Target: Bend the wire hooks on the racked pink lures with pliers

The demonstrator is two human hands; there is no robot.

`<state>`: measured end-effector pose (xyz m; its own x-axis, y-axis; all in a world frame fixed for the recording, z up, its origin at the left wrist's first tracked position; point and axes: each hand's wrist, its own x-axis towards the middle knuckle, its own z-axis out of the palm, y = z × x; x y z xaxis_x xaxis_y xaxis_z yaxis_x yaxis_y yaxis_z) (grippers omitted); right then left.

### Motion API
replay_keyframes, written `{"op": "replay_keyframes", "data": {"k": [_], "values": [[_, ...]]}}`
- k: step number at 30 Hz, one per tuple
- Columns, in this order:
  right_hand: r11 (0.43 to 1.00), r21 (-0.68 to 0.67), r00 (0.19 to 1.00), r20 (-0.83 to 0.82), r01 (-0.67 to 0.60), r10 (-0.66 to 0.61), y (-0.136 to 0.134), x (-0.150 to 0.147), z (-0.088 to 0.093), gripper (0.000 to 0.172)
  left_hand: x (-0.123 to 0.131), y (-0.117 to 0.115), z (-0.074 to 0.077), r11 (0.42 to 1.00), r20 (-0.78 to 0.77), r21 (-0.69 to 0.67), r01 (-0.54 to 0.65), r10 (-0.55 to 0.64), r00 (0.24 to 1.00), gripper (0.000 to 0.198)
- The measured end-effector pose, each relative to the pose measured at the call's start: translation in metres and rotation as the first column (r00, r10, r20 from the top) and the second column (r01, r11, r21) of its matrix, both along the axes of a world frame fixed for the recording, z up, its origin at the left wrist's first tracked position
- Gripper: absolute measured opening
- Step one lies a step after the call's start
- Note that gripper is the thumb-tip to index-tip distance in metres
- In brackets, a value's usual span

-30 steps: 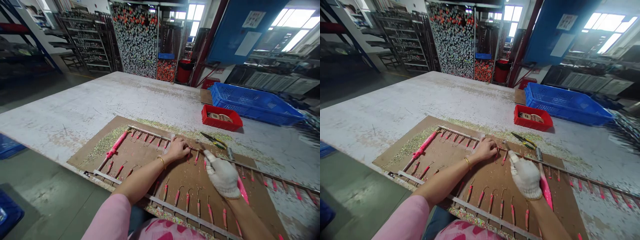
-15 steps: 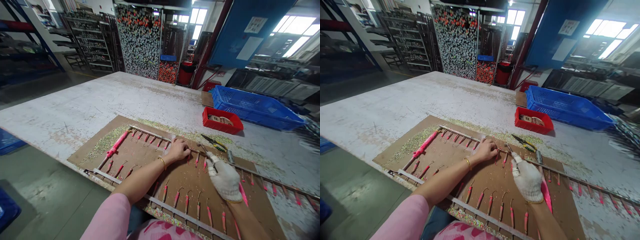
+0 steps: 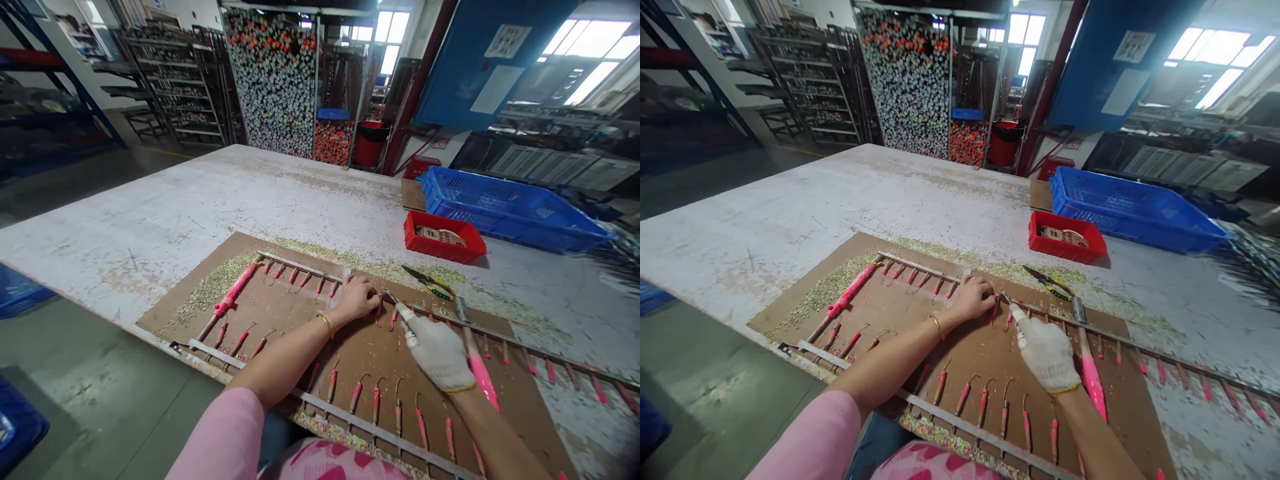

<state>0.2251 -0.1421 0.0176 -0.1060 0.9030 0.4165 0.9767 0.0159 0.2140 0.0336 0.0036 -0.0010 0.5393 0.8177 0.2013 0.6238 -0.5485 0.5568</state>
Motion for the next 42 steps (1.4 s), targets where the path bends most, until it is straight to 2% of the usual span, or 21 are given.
{"op": "replay_keyframes", "data": {"k": [2,5,6,10,11,12,15,17,20,21,25,26,29,30,31,34,36,39,40,42], "values": [[1.0,-0.005,1.0,0.003,0.015,-0.015,0.0002,0.0011,-0.0006,0.044,-0.0001,0.0,0.0001,1.0,-0.001,0.0,0.01,-0.01,1.0,0.019],[0.975,0.209,0.996,-0.069,0.078,-0.065,-0.0004,0.0032,-0.0014,0.042,-0.0005,0.0,0.0008,1.0,-0.016,0.004,0.024,-0.024,1.0,0.019],[0.971,0.222,0.994,-0.08,0.085,-0.069,-0.0004,0.0034,-0.0018,0.043,-0.0006,0.0,0.0011,1.0,-0.024,0.007,0.023,-0.023,0.999,0.02],[0.999,-0.039,0.999,-0.039,0.036,-0.038,0.0007,0.0029,-0.0025,0.045,-0.0007,0.0004,0.0006,1.0,-0.034,0.02,0.017,-0.017,0.999,0.022],[0.999,-0.038,0.999,-0.042,0.032,-0.034,0.0007,0.0028,-0.002,0.044,-0.0007,0.0006,0.0001,1.0,-0.035,0.021,0.021,-0.021,0.999,0.022],[0.999,0.019,0.998,-0.058,0.036,-0.035,0.0005,0.0029,-0.0012,0.043,-0.0007,0.0007,-0.0003,0.999,-0.035,0.022,0.026,-0.025,0.999,0.021],[0.965,0.252,0.992,-0.12,0.071,-0.041,-0.0003,0.003,0.0014,0.043,-0.0009,0.0007,-0.0007,0.999,-0.029,0.016,0.028,-0.027,0.999,0.019],[0.977,0.207,0.994,-0.103,0.056,-0.036,0.0,0.0024,0.0025,0.042,-0.0011,0.0004,0.0001,1.0,-0.022,0.011,0.023,-0.022,1.0,0.02],[1.0,0.017,0.998,-0.068,0.007,-0.005,0.0005,0.0017,0.0037,0.041,-0.0013,0.0,0.0018,1.0,-0.022,0.004,0.026,-0.026,0.999,0.021],[1.0,0.021,0.996,-0.092,0.013,-0.011,0.0003,0.0017,0.004,0.042,-0.0013,-0.0002,0.0021,1.0,-0.026,0.001,0.03,-0.03,0.999,0.02],[0.959,0.257,0.972,-0.227,0.119,-0.059,-0.001,0.0016,0.0026,0.042,-0.0016,-0.0003,0.0019,1.0,-0.039,0.002,0.03,-0.03,0.999,0.018],[0.964,0.247,0.976,-0.214,0.102,-0.048,-0.0009,0.0012,0.0015,0.042,-0.0016,-0.0002,0.0016,1.0,-0.037,0.004,0.026,-0.026,0.999,0.018],[0.997,0.072,0.989,-0.144,-0.009,0.019,0.0001,0.0001,-0.0009,0.04,-0.0015,-0.0001,0.0009,1.0,-0.027,0.01,0.026,-0.026,0.999,0.02],[0.998,0.052,0.987,-0.155,-0.03,0.038,0.0001,-0.0002,-0.0008,0.04,-0.0014,-0.0001,0.0007,0.999,-0.024,0.009,0.032,-0.032,0.999,0.019],[0.996,0.081,0.981,-0.19,-0.029,0.044,-0.0001,-0.0005,-0.0002,0.04,-0.0013,-0.0002,0.0006,0.999,-0.022,0.008,0.037,-0.037,0.999,0.019],[0.959,0.271,0.946,-0.323,0.083,0.01,-0.001,-0.0016,0.0027,0.042,-0.0011,-0.0005,0.0005,0.999,-0.018,0.008,0.036,-0.036,0.999,0.016],[0.965,0.244,0.945,-0.326,0.092,-0.008,-0.0008,-0.0027,0.0039,0.041,-0.001,-0.0006,0.0007,1.0,-0.017,0.008,0.027,-0.026,1.0,0.016],[0.998,0.056,0.953,-0.301,-0.013,0.029,-0.0001,-0.0036,0.0046,0.04,-0.001,-0.0005,0.0009,1.0,-0.016,0.002,0.028,-0.028,0.999,0.018],[0.998,0.055,0.945,-0.325,-0.019,0.035,-0.0002,-0.0035,0.0048,0.04,-0.001,-0.0006,0.001,0.999,-0.02,-0.001,0.032,-0.032,0.999,0.018],[0.982,0.178,0.915,-0.402,0.065,0.012,-0.0008,-0.0028,0.0048,0.043,-0.0012,-0.0009,0.0014,0.999,-0.027,-0.003,0.039,-0.039,0.999,0.017]]}}
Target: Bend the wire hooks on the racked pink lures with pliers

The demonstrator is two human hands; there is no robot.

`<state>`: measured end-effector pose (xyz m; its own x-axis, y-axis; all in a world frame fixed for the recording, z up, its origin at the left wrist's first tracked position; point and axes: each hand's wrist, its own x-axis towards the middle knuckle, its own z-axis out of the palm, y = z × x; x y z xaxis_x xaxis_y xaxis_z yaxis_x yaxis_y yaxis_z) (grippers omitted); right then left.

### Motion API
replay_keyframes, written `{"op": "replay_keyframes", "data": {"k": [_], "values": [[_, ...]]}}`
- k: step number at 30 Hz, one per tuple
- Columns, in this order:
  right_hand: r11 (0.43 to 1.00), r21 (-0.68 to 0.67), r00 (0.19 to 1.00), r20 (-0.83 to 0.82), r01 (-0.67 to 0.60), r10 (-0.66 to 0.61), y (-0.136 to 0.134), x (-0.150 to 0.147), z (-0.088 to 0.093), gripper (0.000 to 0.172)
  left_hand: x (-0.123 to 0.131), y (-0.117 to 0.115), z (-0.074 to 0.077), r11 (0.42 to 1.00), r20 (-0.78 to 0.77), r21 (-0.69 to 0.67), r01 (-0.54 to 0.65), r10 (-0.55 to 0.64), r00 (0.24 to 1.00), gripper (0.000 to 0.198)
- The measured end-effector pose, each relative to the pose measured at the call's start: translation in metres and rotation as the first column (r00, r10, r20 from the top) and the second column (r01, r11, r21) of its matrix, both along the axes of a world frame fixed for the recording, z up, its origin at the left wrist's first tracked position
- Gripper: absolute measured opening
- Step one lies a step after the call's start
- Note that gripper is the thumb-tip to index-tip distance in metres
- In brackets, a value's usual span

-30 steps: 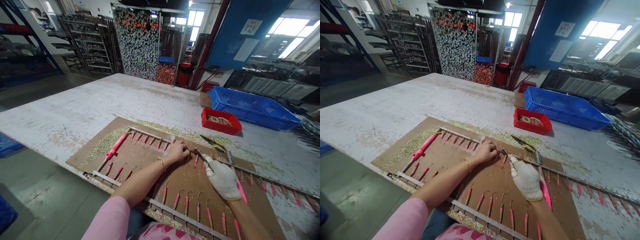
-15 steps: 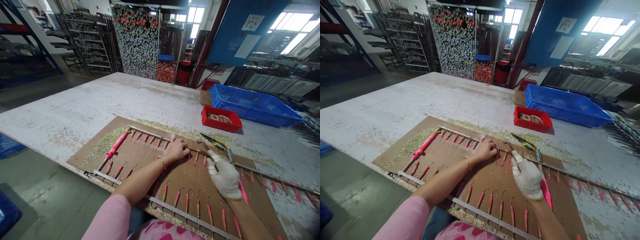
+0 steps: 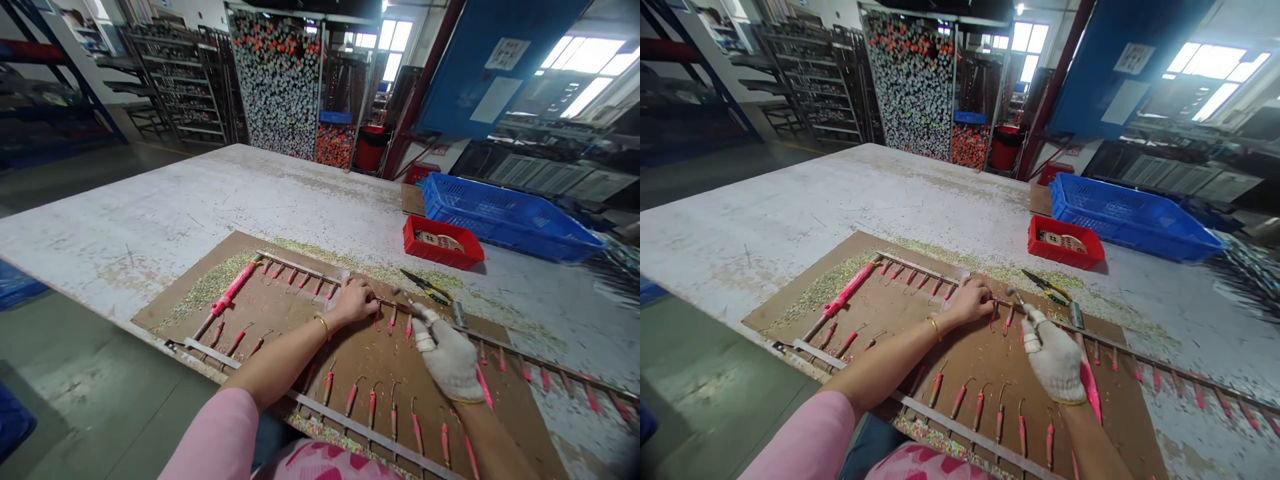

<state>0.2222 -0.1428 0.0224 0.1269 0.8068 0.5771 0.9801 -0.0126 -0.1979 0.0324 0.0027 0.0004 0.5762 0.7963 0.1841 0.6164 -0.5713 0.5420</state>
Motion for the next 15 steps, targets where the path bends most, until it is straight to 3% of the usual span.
{"op": "replay_keyframes", "data": {"k": [2,3,7,11,12,15], "values": [[0.991,0.103,0.996,-0.044,0.085,-0.081,-0.0002,0.0008,-0.001,0.046,-0.0001,-0.0002,0.0005,1.0,0.0,0.001,-0.003,0.003,1.0,0.016],[0.992,0.088,0.996,-0.024,0.09,-0.088,0.0001,0.0012,-0.0018,0.047,-0.0002,-0.0003,0.0008,1.0,0.002,0.0,-0.007,0.007,1.0,0.016],[0.986,-0.159,0.994,0.097,-0.038,0.054,0.0014,0.0024,-0.0033,0.042,0.0,-0.0002,0.001,1.0,0.009,-0.002,-0.013,0.013,1.0,0.016],[0.997,0.05,0.998,0.008,0.064,-0.064,-0.0003,0.0014,-0.0001,0.045,0.0004,-0.0001,0.0,1.0,0.007,0.005,-0.009,0.009,1.0,0.014],[0.996,0.049,0.997,0.023,0.076,-0.077,-0.0006,0.0008,0.0006,0.045,0.0005,-0.0001,-0.0003,1.0,0.011,0.007,-0.012,0.012,1.0,0.013],[0.993,-0.119,0.991,0.133,-0.014,0.03,-0.0007,-0.0007,0.0019,0.041,0.0009,0.0004,-0.0014,1.0,0.032,0.008,-0.019,0.019,0.999,0.014]]}}
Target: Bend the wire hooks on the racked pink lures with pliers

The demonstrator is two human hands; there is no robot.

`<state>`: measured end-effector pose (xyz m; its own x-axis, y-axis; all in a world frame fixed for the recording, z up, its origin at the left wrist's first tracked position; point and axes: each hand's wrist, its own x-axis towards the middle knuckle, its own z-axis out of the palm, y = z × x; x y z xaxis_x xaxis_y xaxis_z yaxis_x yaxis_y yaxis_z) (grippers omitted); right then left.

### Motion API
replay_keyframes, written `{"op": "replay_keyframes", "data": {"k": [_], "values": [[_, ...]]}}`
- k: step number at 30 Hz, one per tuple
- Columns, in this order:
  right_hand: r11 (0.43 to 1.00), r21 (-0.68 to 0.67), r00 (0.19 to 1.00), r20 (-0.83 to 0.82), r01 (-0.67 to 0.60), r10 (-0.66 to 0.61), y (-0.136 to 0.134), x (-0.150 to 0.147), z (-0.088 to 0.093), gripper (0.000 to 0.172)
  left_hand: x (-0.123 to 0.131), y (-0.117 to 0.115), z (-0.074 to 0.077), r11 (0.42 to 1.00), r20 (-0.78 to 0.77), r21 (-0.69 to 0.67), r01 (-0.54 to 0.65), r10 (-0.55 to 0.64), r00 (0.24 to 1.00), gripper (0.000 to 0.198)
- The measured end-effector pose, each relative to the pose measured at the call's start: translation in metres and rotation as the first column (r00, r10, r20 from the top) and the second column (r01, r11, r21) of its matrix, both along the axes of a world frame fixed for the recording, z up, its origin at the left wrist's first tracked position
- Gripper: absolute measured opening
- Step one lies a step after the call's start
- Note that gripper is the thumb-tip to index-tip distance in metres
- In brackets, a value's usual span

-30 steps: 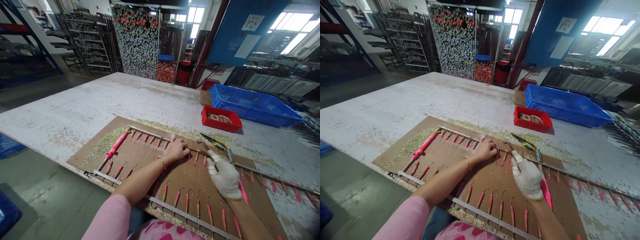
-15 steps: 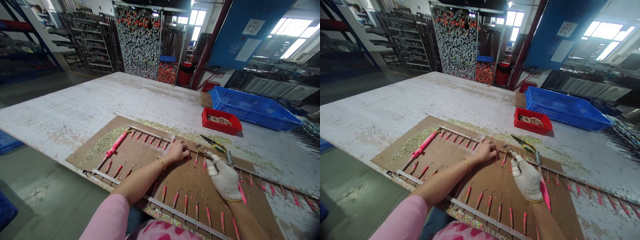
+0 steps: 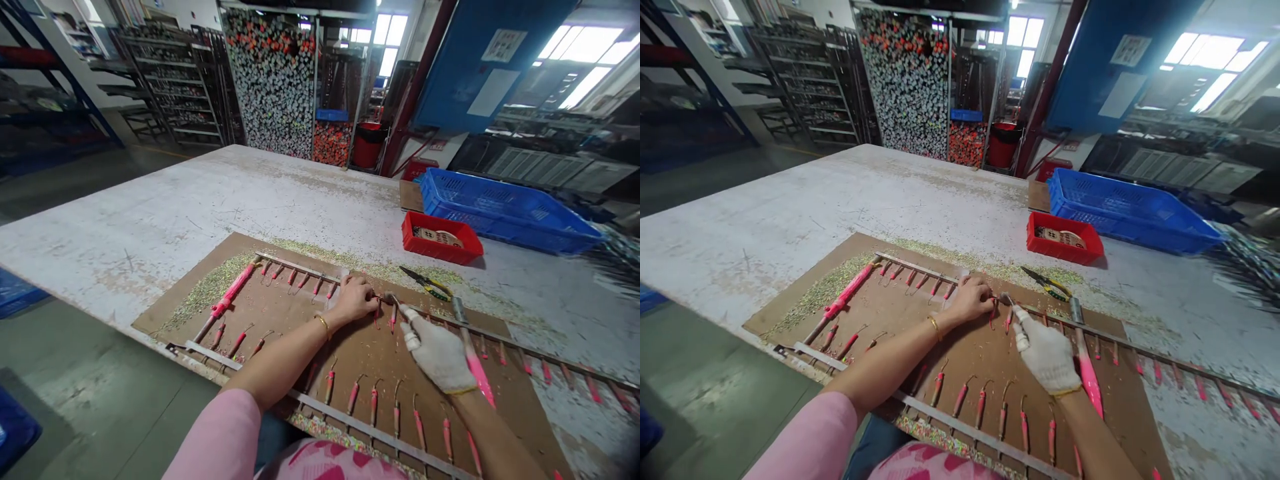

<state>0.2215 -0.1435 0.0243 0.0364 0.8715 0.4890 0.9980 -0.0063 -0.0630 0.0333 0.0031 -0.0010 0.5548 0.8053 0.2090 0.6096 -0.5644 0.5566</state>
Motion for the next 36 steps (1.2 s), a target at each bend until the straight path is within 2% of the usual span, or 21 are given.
{"op": "replay_keyframes", "data": {"k": [2,5,6,8,10,12,14,15,17,19,20,21,24,25,29,30,34,36], "values": [[1.0,0.008,1.0,-0.006,-0.025,0.025,-0.0005,-0.0002,0.0009,0.039,-0.0001,0.0004,-0.0007,1.0,0.0,-0.006,0.007,-0.007,1.0,0.015],[0.975,0.204,0.994,-0.084,0.088,-0.073,-0.0018,-0.0002,0.0016,0.041,-0.0006,0.0006,-0.0014,1.0,-0.007,-0.004,0.012,-0.012,1.0,0.015],[0.971,0.213,0.993,-0.072,0.11,-0.097,-0.0019,-0.0002,0.0014,0.042,-0.0007,0.0007,-0.0015,1.0,-0.006,-0.004,0.012,-0.012,1.0,0.015],[0.991,0.112,0.997,0.018,0.069,-0.071,-0.0012,0.0,0.0004,0.041,-0.0007,0.0009,-0.0017,1.0,-0.001,-0.007,0.005,-0.005,1.0,0.016],[1.0,-0.002,0.996,0.084,-0.015,0.015,-0.0005,0.0007,-0.0004,0.039,-0.0007,0.0011,-0.0016,1.0,-0.003,-0.015,0.005,-0.005,1.0,0.016],[0.998,0.058,0.999,0.049,-0.018,0.015,-0.0007,0.0013,-0.0005,0.039,-0.0008,0.0011,-0.0011,1.0,-0.011,-0.018,0.013,-0.014,1.0,0.016],[0.977,0.202,0.998,-0.029,0.065,-0.06,-0.0012,0.0013,-0.0005,0.041,-0.0011,0.001,0.0001,1.0,-0.019,-0.016,0.021,-0.022,1.0,0.015],[0.969,0.228,0.995,-0.041,0.094,-0.087,-0.0011,0.0011,-0.0007,0.043,-0.0013,0.0008,0.0008,1.0,-0.021,-0.016,0.022,-0.022,1.0,0.015],[0.986,0.148,0.997,0.018,0.077,-0.081,-0.0001,0.0007,-0.0015,0.043,-0.0014,0.0005,0.0024,1.0,-0.022,-0.015,0.013,-0.013,1.0,0.015],[1.0,-0.005,0.994,0.105,0.013,-0.012,0.0013,0.001,-0.0022,0.041,-0.0013,0.0001,0.0037,1.0,-0.026,-0.019,0.005,-0.005,1.0,0.016],[0.999,-0.035,0.993,0.121,-0.004,0.008,0.0017,0.0014,-0.0021,0.04,-0.0012,0.0,0.0042,1.0,-0.032,-0.023,0.005,-0.006,0.999,0.015],[1.0,-0.011,0.993,0.116,-0.001,0.002,0.0015,0.0019,-0.0018,0.039,-0.0012,-0.0001,0.0045,1.0,-0.038,-0.026,0.011,-0.012,0.999,0.015],[0.978,0.195,0.996,0.049,0.069,-0.08,-0.0006,0.0023,-0.0002,0.04,-0.0017,-0.0001,0.0049,0.999,-0.045,-0.027,0.025,-0.026,0.999,0.014],[0.972,0.221,0.994,0.058,0.077,-0.092,-0.0011,0.002,0.0,0.04,-0.0019,-0.0002,0.0052,0.999,-0.045,-0.026,0.026,-0.027,0.999,0.014],[0.999,0.037,0.968,0.249,-0.03,0.02,0.0,-0.0003,-0.0011,0.04,-0.0023,-0.0007,0.0069,0.999,-0.041,-0.031,0.016,-0.017,0.999,0.016],[0.999,0.027,0.964,0.265,-0.042,0.033,0.0006,-0.0007,-0.0014,0.039,-0.0021,-0.0009,0.0073,0.999,-0.042,-0.037,0.016,-0.018,0.999,0.016],[0.981,0.189,0.979,0.202,-0.036,-0.003,0.0014,-0.0009,-0.0023,0.037,-0.0016,-0.0007,0.0073,0.999,-0.03,-0.041,0.013,-0.014,0.999,0.015],[0.981,0.187,0.986,0.164,-0.046,0.015,0.0013,0.0001,-0.004,0.037,-0.0016,-0.0004,0.0066,0.999,-0.026,-0.029,0.015,-0.015,1.0,0.017]]}}
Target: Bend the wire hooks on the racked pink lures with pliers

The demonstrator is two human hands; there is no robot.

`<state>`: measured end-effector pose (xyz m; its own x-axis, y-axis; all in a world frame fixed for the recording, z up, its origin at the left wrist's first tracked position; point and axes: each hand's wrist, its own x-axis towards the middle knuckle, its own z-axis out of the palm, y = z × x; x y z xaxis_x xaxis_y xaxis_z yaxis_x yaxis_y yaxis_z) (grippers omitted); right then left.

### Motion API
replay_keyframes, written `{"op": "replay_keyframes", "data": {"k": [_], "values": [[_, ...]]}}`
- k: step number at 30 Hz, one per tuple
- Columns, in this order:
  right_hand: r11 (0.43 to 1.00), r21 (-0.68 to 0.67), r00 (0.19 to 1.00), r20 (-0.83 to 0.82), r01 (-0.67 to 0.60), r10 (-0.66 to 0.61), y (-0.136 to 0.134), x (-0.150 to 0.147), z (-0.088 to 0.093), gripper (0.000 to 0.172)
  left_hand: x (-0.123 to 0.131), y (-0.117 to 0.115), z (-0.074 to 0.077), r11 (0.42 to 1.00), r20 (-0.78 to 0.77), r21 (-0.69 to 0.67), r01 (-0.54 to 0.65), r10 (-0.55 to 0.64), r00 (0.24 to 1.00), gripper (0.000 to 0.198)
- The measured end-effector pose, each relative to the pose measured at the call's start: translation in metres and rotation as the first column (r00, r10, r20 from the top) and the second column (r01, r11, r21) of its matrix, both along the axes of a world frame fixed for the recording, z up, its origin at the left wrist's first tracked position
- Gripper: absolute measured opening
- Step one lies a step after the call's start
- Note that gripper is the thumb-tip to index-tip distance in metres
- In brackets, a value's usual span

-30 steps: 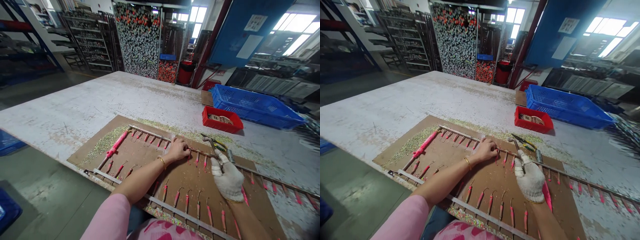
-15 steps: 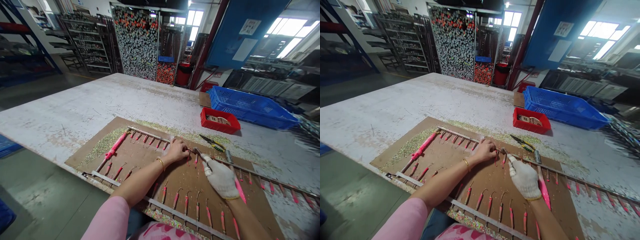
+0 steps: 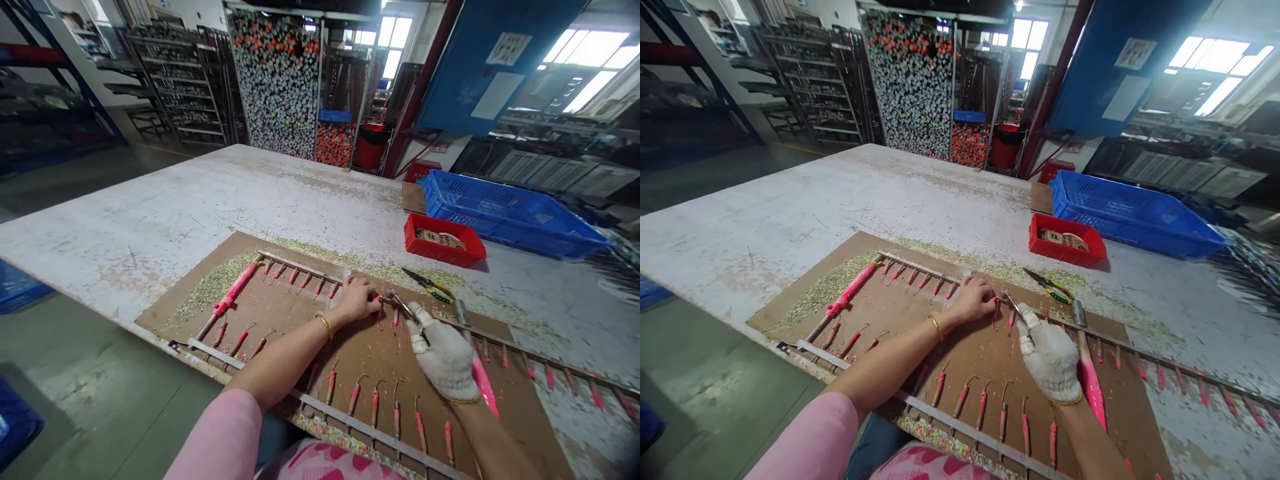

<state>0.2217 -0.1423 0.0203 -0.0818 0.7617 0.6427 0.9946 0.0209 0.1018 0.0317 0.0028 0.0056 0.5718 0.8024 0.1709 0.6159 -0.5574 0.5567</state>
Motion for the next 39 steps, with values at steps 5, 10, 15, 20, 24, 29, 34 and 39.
{"op": "replay_keyframes", "data": {"k": [5,10,15,20,24,29,34,39], "values": [[0.999,0.019,0.962,-0.27,0.044,-0.038,-0.001,0.003,-0.004,0.039,-0.001,0.001,-0.001,0.999,-0.044,0.007,0.031,-0.031,0.999,0.018],[0.998,-0.01,0.975,-0.216,0.055,-0.056,-0.001,0.0,-0.002,0.039,-0.002,0.0,0.0,0.998,-0.071,0.032,0.047,-0.045,0.996,0.019],[0.996,-0.092,0.996,-0.085,-0.016,0.008,0.0,-0.002,0.001,0.038,-0.001,0.001,0.002,0.998,-0.077,0.001,0.058,-0.057,0.995,0.021],[0.998,-0.066,0.966,-0.257,-0.023,0.005,0.0,-0.003,0.0,0.04,-0.002,0.002,0.005,0.997,-0.093,-0.004,0.072,-0.072,0.993,0.022],[0.994,-0.104,0.822,-0.569,-0.027,-0.038,0.006,-0.003,-0.005,0.042,-0.001,0.003,0.003,0.997,-0.133,0.007,0.082,-0.081,0.988,0.023],[0.99,-0.107,0.67,-0.742,-0.089,-0.02,0.011,-0.009,-0.006,0.047,-0.002,0.003,0.001,0.995,-0.127,0.025,0.097,-0.093,0.988,0.022],[0.997,0.063,0.862,-0.506,0.045,-0.007,0.004,-0.003,-0.001,0.041,-0.002,0.002,0.004,0.995,-0.148,0.026,0.101,-0.096,0.984,0.025],[0.989,-0.149,0.989,-0.15,-0.018,-0.005,0.001,0.004,0.002,0.037,-0.002,0.001,0.006,0.996,-0.144,0.022,0.087,-0.083,0.986,0.024]]}}
